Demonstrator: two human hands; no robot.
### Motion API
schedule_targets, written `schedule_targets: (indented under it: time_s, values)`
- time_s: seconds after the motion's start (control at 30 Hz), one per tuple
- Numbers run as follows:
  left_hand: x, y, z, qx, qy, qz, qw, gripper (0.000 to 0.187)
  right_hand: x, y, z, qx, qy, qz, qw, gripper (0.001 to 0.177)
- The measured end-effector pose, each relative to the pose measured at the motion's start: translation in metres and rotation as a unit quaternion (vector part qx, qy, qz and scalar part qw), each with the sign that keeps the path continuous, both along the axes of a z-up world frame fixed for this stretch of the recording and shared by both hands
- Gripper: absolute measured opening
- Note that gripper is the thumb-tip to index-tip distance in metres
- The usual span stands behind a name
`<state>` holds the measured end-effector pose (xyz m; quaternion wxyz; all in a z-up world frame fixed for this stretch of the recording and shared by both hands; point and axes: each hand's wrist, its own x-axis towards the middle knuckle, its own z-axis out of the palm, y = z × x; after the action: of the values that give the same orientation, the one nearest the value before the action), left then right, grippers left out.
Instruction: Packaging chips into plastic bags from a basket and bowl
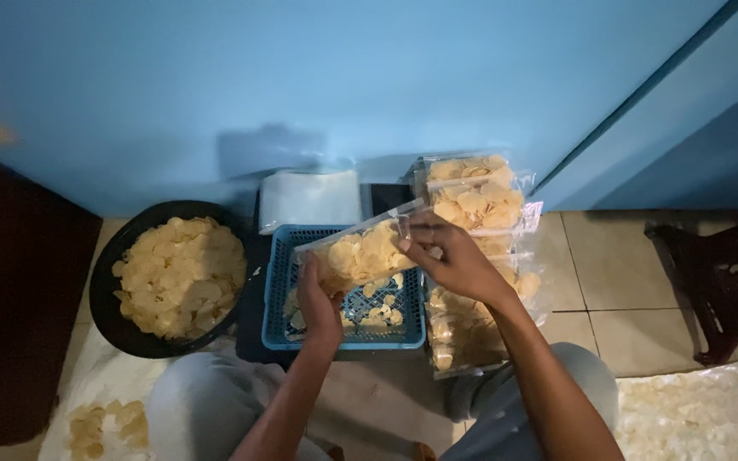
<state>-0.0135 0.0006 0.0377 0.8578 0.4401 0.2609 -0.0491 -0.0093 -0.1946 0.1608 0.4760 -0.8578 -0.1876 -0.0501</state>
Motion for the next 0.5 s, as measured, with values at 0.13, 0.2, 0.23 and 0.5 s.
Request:
schedule_targets:
  time_s: [0.13, 0.2, 0.23, 0.5]
  values:
    - [0.008, -0.002, -0.019, -0.049, 0.002, 0.009, 0.999, 0.094, 0.010, -0.009, -0.028, 0.069, -0.024, -0.053, 0.996, 0.021]
    - [0.008, -0.005, -0.008, -0.019, 0.023, 0.003, 1.000, 0.092, 0.011, -0.010, -0.038, 0.088, 0.032, -0.121, 0.988, 0.026]
    - [0.007, -0.005, -0.004, -0.019, 0.023, 0.003, 1.000, 0.092, 0.009, -0.008, -0.035, 0.088, 0.033, -0.121, 0.988, 0.026]
    - [0.014, -0.011, -0.028, 0.136, 0.077, -0.004, 0.988, 0.097, 0.013, -0.009, -0.046, 0.223, 0.175, -0.144, 0.948, 0.026]
